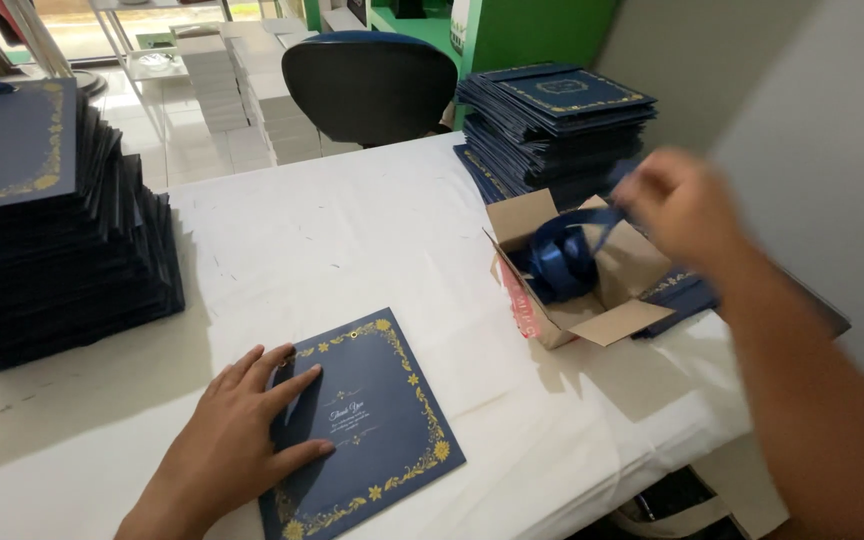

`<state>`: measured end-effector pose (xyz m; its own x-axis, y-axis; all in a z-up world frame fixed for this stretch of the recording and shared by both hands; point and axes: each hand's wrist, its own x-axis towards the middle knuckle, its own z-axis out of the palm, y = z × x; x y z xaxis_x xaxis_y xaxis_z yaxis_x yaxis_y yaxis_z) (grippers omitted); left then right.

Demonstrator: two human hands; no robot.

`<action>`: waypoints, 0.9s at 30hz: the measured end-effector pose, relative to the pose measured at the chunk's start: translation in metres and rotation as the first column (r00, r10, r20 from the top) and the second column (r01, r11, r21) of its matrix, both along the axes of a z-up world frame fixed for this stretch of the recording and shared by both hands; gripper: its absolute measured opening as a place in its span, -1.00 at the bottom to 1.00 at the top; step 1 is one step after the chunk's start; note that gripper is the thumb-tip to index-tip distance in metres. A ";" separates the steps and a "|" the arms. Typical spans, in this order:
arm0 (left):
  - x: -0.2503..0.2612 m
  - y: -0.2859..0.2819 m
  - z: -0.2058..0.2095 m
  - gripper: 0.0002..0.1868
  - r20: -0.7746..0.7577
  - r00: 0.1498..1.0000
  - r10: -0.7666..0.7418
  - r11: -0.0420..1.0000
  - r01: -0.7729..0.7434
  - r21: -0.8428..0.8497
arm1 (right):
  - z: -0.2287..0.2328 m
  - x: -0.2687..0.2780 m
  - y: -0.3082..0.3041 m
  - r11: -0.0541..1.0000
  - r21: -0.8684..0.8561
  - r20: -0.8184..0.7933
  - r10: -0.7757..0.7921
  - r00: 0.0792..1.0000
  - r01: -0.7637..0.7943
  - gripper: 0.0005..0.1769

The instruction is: Tying a blue ribbon onto a decorative card by threading it through pre-cut holes.

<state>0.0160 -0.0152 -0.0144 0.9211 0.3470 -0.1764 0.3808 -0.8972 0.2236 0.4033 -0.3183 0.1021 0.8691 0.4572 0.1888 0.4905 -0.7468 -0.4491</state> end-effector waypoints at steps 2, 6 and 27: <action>0.000 -0.001 0.002 -0.05 -0.038 0.999 0.033 0.999 -0.034 -0.035 | 0.016 0.036 -0.023 0.914 0.256 0.397 0.197 0.897 -0.314 -0.74; -0.001 0.002 -0.001 -0.05 0.020 1.000 0.022 0.999 -0.022 -0.035 | 0.064 0.003 -0.014 0.793 0.144 0.806 0.253 0.535 -0.592 -0.89; 0.000 -0.028 0.022 -0.74 0.375 0.872 0.314 0.663 0.081 -0.745 | -0.049 -0.181 0.141 0.491 0.068 -0.317 0.836 0.447 -0.869 -0.83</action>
<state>0.0165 -0.0434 0.0074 0.9166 0.3997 -0.0108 0.1517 -0.3228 0.9342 0.2225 -0.1776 0.0528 0.0316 0.9973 -0.0661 0.7729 -0.0664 -0.6310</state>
